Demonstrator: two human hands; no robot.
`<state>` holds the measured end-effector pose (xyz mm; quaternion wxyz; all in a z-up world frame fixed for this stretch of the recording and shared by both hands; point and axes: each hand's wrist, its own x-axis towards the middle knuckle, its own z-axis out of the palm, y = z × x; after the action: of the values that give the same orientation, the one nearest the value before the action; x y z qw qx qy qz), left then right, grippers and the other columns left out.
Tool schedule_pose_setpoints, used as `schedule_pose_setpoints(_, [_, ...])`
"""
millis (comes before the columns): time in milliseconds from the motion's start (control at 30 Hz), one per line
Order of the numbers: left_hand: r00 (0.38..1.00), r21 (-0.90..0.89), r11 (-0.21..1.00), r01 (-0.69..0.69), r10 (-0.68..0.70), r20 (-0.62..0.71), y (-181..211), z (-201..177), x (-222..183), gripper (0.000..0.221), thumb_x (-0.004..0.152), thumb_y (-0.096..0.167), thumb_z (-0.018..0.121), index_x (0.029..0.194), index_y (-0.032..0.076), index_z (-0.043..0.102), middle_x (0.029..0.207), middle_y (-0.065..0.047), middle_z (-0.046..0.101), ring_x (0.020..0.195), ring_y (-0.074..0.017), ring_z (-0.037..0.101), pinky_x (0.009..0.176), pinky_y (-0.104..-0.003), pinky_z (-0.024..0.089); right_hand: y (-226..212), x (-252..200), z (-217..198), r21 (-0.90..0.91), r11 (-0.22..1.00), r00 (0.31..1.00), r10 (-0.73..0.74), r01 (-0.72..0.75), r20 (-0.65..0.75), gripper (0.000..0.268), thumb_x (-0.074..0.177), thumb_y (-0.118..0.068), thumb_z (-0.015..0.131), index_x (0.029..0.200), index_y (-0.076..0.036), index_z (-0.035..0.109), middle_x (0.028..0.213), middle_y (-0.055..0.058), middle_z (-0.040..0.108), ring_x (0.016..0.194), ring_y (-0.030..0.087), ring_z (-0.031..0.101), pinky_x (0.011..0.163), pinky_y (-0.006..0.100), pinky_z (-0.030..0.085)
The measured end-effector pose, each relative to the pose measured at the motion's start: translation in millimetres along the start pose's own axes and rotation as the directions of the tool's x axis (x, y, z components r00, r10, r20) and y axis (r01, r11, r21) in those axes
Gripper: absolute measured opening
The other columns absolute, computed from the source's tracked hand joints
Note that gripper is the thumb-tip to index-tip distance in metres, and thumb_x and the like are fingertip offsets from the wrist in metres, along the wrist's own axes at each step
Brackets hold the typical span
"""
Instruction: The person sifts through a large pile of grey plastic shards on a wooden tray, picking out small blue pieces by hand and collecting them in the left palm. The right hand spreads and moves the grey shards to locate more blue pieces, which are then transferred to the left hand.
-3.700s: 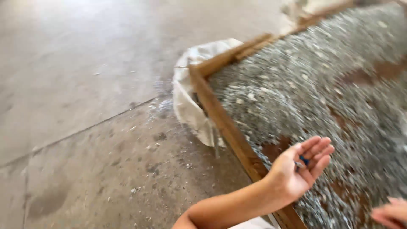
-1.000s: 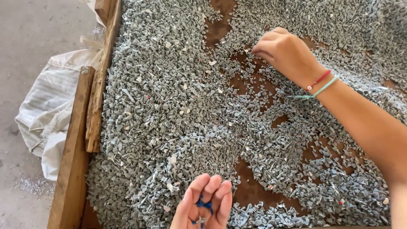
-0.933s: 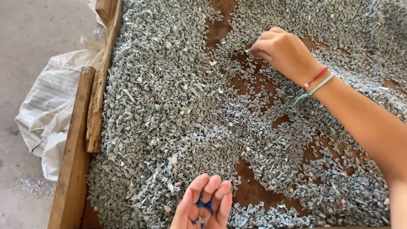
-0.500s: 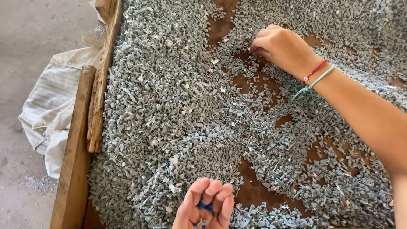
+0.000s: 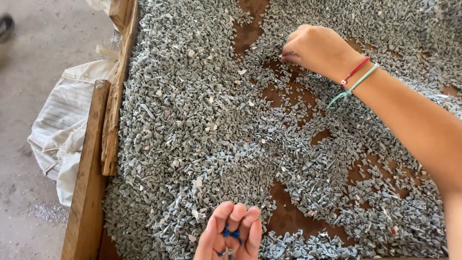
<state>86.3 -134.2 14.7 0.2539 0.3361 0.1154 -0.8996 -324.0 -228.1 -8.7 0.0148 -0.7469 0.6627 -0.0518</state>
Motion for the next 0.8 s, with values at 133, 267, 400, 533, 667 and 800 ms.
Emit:
schedule_pose_setpoints(133, [1.000,-0.008,1.000,0.001,-0.001,0.006,0,-5,1,0.058,0.099,0.026,0.043,0.149,0.000,0.054,0.155,-0.019,0.060,0.141,-0.0356,0.055,0.113,-0.043,0.046,2,-2,-1,-0.005,1.000,1.000,-0.014,0.014,-0.014,0.012,0.103,-0.018,0.026,0.107,-0.008,0.031,0.100,0.005,0.027,0.093,0.020,0.022,0.084,0.035,0.027])
schedule_pose_setpoints(267, [1.000,-0.011,1.000,0.006,-0.006,0.013,0,0,0,0.058,0.099,0.026,0.043,0.149,0.000,0.054,0.155,-0.019,0.060,0.141,-0.0359,0.055,0.112,-0.043,0.047,2,-2,0,-0.010,1.000,0.999,-0.023,0.022,-0.031,0.010,0.103,-0.016,0.027,0.104,-0.008,0.033,0.097,0.005,0.029,0.090,0.020,0.024,0.082,0.035,0.029])
schedule_pose_setpoints(400, [1.000,-0.014,1.000,0.007,-0.006,0.021,0,-2,1,0.058,0.099,0.026,0.043,0.149,0.000,0.054,0.155,-0.019,0.060,0.141,-0.0361,0.056,0.112,-0.043,0.047,3,0,4,-0.016,0.999,0.998,-0.034,0.034,-0.050,0.009,0.103,-0.013,0.027,0.101,-0.008,0.035,0.093,0.005,0.031,0.087,0.020,0.026,0.080,0.034,0.031])
schedule_pose_setpoints(533, [1.000,-0.016,1.000,0.004,-0.004,0.028,0,-3,0,0.058,0.099,0.026,0.043,0.150,0.000,0.054,0.155,-0.020,0.060,0.141,-0.0363,0.056,0.112,-0.043,0.047,5,1,8,-0.019,0.999,0.996,-0.048,0.047,-0.071,0.011,0.103,-0.011,0.028,0.099,-0.008,0.037,0.090,0.005,0.033,0.084,0.019,0.028,0.078,0.034,0.033])
schedule_pose_setpoints(667, [0.999,-0.015,1.000,0.006,-0.006,0.037,0,2,-1,0.058,0.099,0.027,0.044,0.150,0.000,0.054,0.155,-0.020,0.060,0.140,-0.0365,0.056,0.112,-0.044,0.047,7,3,10,-0.026,0.998,0.994,-0.056,0.054,-0.093,0.013,0.104,-0.008,0.028,0.096,-0.008,0.039,0.087,0.004,0.035,0.080,0.019,0.030,0.076,0.033,0.034])
schedule_pose_setpoints(800, [0.999,-0.019,1.000,0.006,-0.006,0.043,-3,24,-7,0.059,0.099,0.027,0.044,0.150,0.000,0.054,0.155,-0.020,0.060,0.140,-0.0367,0.056,0.112,-0.044,0.047,7,-1,10,-0.031,0.997,0.991,-0.070,0.067,-0.110,0.016,0.104,-0.005,0.029,0.093,-0.008,0.041,0.083,0.004,0.038,0.077,0.019,0.032,0.074,0.033,0.036])
